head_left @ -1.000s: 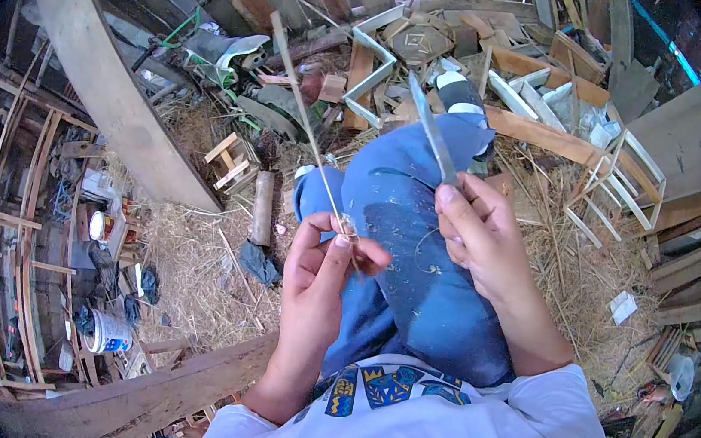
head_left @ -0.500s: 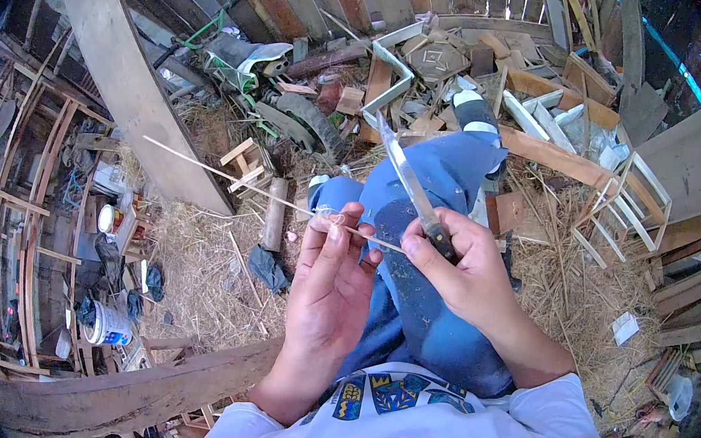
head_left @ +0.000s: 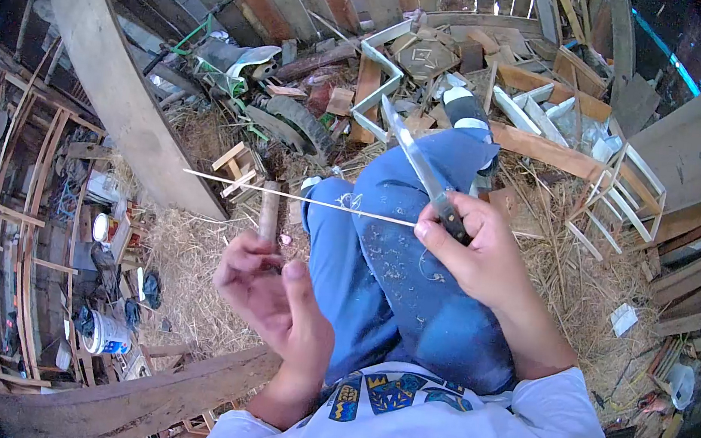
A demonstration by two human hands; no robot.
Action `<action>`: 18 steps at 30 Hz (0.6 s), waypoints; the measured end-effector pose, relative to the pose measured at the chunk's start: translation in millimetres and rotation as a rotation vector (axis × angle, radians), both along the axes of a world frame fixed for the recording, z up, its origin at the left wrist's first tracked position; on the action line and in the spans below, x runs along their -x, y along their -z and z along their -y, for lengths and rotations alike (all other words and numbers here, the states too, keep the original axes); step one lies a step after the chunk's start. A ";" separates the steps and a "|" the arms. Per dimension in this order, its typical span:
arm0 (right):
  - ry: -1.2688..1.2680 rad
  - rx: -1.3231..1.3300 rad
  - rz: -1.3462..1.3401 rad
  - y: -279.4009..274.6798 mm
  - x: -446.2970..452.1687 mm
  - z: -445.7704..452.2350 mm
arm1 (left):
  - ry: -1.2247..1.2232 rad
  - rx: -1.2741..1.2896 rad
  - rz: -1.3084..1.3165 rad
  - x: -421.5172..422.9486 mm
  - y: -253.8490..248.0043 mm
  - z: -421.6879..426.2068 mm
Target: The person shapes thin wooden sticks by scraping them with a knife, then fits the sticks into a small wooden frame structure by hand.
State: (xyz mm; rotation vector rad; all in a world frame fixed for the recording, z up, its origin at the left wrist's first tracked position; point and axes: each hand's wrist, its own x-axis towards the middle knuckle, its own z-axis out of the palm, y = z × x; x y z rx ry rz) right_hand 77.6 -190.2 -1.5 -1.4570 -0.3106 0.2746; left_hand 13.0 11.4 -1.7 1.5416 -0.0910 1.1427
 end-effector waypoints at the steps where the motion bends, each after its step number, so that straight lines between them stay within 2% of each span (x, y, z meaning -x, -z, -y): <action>1: -0.016 0.041 0.017 0.8 -2.7 3.4 | 0.004 0.002 -0.005 0.7 -5.2 -6.4; 3: -0.014 0.061 -0.010 1.6 -7.3 7.3 | -0.012 -0.588 -0.185 3.0 -27.0 -19.7; 4: -0.015 0.079 0.100 1.7 -10.2 9.9 | -0.057 -0.785 -0.257 -3.8 -41.4 -18.6; 5: -0.016 0.097 0.211 1.6 -12.3 13.1 | -0.059 -0.782 -0.258 -7.2 -42.7 -21.2; 7: -0.056 0.093 0.117 -2.1 -13.5 20.4 | -0.063 -1.055 -0.502 -12.2 -43.9 -24.7; 9: -0.034 0.017 0.149 -3.0 -14.1 24.4 | 0.007 -1.034 -0.535 -14.9 -38.6 -27.1; 10: -0.023 0.018 0.148 -5.6 -14.5 27.4 | 0.143 -0.946 -0.646 -13.6 -34.9 -29.1; 11: -0.006 0.076 0.146 -9.8 -15.1 31.2 | 0.278 -0.853 -0.756 -12.8 -32.6 -29.1; 12: 0.009 0.136 0.142 -12.1 -16.0 34.4 | 0.328 -0.777 -0.668 -12.6 -30.7 -23.1; 13: 0.017 0.139 0.139 -11.4 -17.8 36.5 | 0.337 -0.776 -0.667 -10.9 -28.5 -20.5; 15: 0.075 0.230 0.232 -8.8 -21.4 38.3 | 0.462 -0.555 -0.861 -6.2 -22.9 -17.8; 16: 0.119 0.281 0.282 -10.5 -21.8 38.3 | 0.463 -0.553 -0.862 -5.8 -20.8 -15.7; 17: 0.117 0.282 0.282 -13.6 -19.9 35.8 | 0.492 -0.435 -0.890 -5.3 -18.8 -13.6; 18: 0.224 0.351 0.315 -17.3 -16.5 31.7 | 0.518 -0.319 -0.915 -5.1 -17.4 -11.9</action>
